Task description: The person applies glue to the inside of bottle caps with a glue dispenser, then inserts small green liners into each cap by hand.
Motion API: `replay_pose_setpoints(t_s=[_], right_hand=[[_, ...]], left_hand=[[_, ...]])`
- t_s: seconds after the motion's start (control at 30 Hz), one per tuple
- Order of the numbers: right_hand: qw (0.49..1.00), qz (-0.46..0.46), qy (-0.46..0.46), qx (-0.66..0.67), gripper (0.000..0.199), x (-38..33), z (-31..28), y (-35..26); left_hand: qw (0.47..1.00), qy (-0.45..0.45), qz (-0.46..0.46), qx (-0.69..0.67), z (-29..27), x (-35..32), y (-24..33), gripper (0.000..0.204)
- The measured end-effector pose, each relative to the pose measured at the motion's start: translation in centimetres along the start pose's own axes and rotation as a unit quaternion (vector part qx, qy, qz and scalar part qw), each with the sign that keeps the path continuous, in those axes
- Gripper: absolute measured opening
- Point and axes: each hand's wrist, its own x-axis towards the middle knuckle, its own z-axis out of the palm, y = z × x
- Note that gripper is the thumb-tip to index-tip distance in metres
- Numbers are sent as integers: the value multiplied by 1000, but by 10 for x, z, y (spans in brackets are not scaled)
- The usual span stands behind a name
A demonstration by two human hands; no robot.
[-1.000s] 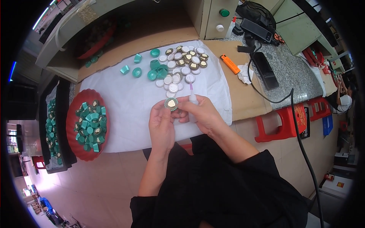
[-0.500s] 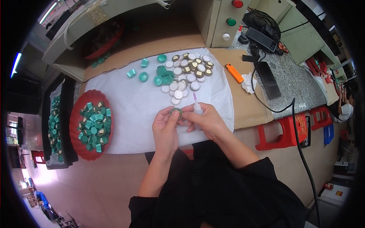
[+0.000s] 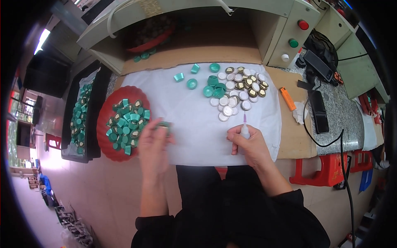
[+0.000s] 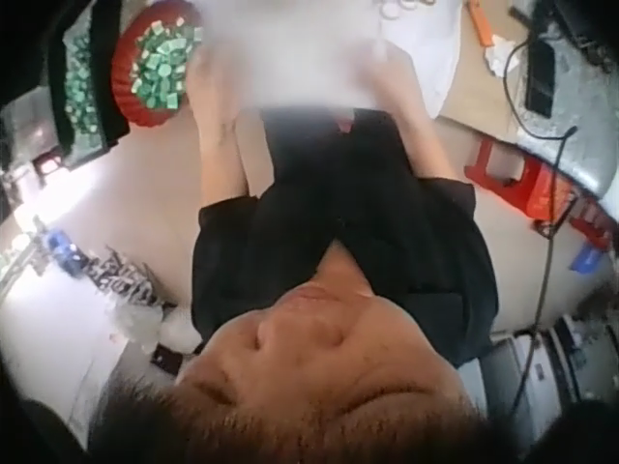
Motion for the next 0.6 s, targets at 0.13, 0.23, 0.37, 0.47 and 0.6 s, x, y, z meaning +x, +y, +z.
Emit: replay_pose_setpoints(t_s=[0.13,0.23,0.37,0.47,0.6], right_hand=[[999,4,-36,-18,21,0,16,5],[999,-3,-46,-30,22,-1,17,7],[999,-11,-36,-31,21,0,10,7],[999,-4,-21,-29,19,0,3,11],[999,-13,-34,-18,15,1,-1,11]], left_hand=[[985,-59,-148,-58,31,-19,-31,28],[989,-79,-124,-2,38,-24,-44,31],[989,-81,-115,51,37,-18,-44,32],[994,-42,-60,74,27,-14,-38,27],[944,157,163,239,-34,13,3,22]])
